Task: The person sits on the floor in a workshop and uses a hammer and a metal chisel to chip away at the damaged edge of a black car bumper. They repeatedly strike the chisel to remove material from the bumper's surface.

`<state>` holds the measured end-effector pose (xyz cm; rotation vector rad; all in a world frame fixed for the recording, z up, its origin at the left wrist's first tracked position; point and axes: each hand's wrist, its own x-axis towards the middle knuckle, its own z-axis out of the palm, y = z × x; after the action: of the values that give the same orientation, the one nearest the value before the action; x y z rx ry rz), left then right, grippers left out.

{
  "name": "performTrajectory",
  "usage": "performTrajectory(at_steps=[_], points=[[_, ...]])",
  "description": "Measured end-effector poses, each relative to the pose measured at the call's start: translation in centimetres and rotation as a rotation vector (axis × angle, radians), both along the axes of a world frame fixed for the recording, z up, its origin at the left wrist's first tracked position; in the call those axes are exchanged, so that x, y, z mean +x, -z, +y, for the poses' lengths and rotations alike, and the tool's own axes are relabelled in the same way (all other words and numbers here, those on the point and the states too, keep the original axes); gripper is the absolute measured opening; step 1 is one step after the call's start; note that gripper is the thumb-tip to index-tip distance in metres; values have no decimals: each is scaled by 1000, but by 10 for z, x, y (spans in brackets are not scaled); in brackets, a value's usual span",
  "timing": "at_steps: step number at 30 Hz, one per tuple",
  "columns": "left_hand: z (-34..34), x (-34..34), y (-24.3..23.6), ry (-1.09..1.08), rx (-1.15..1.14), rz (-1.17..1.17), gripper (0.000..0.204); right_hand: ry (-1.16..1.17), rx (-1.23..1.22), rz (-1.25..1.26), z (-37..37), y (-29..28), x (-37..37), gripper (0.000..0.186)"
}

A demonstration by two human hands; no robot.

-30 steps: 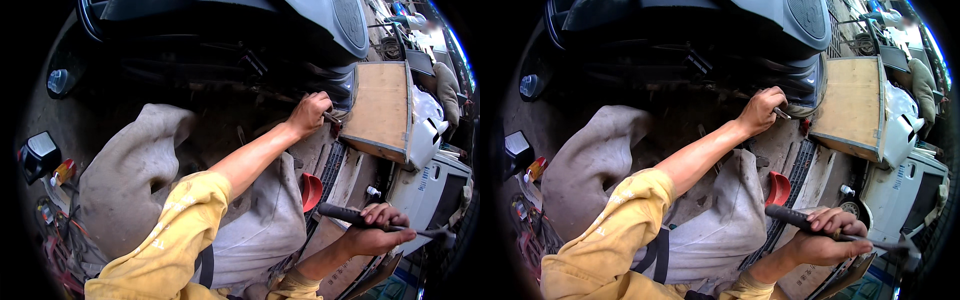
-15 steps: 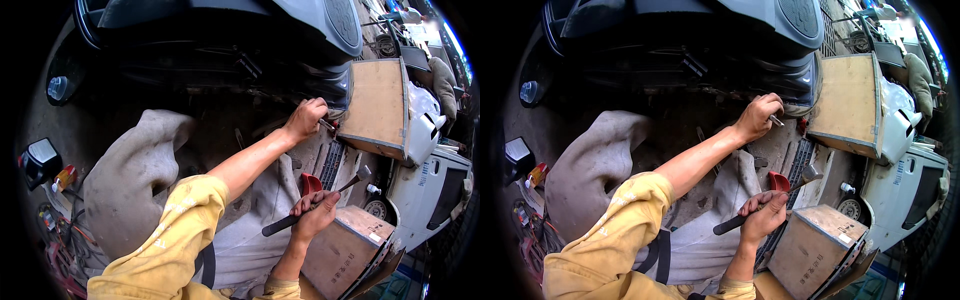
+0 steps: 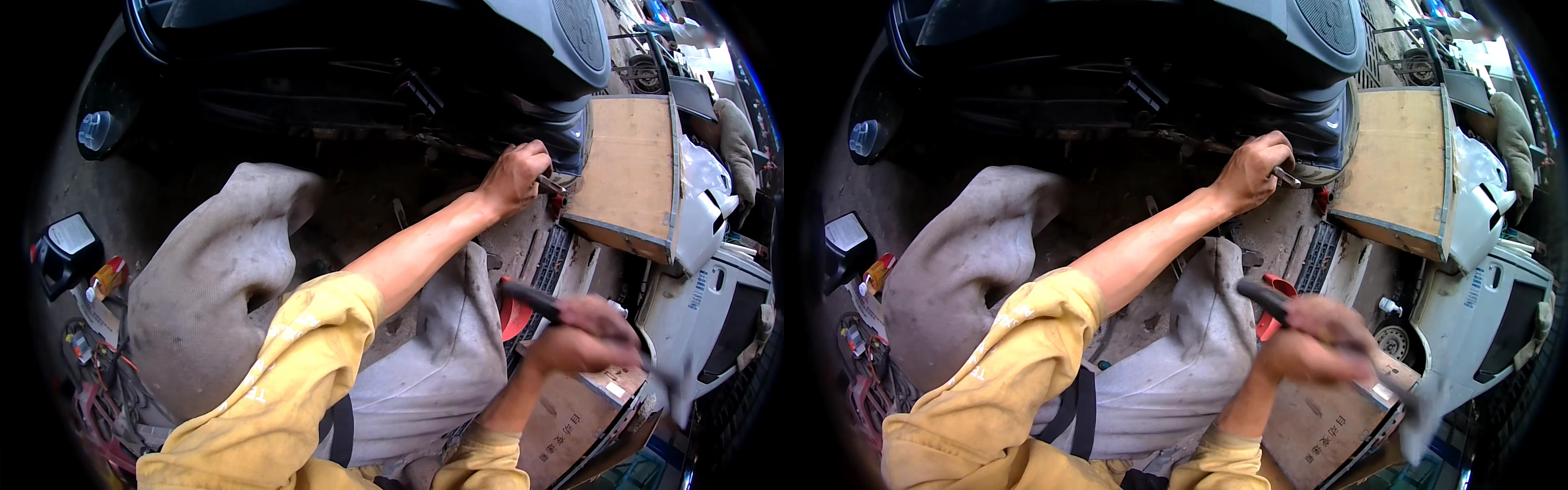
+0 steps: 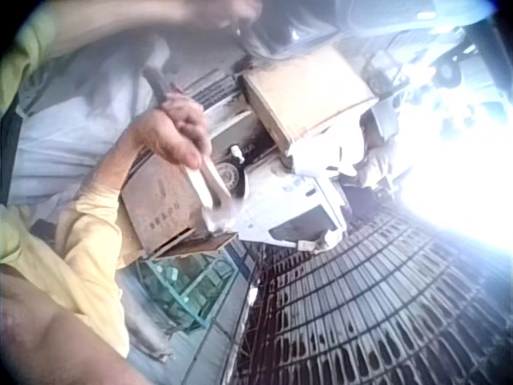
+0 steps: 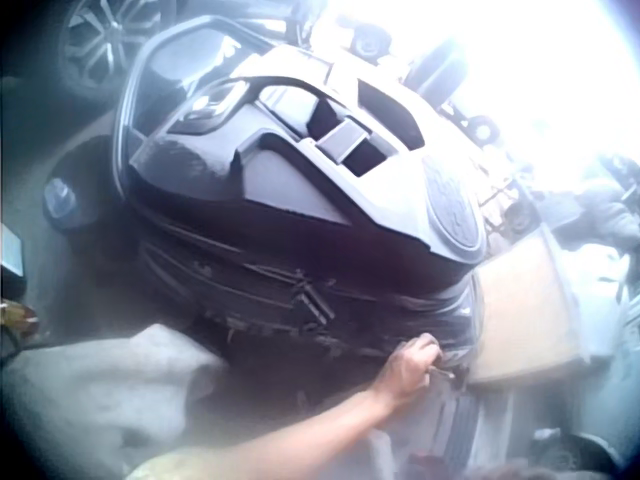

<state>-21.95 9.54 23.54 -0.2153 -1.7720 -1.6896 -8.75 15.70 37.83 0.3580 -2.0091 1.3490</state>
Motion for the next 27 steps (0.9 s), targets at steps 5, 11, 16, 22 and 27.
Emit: performTrajectory(at_steps=[5, 11, 16, 22, 27], points=[[1, 19, -5, 150, -14, -69, 23, 351, -85, -905, 24, 72, 60, 47], [3, 35, 4, 127, -123, 17, 24, 129, -523, -956, 33, 61, 122, 49], [-13, 35, 10, 71, -217, 30, 21, 303, -509, -1141, 35, 83, 170, 49], [-26, 21, 12, 22, -266, 10, 21, 285, -619, -1117, 52, 100, 183, 47], [-24, 15, 13, 21, -317, -108, 19, 267, -611, -1151, 50, 95, 174, 44]])
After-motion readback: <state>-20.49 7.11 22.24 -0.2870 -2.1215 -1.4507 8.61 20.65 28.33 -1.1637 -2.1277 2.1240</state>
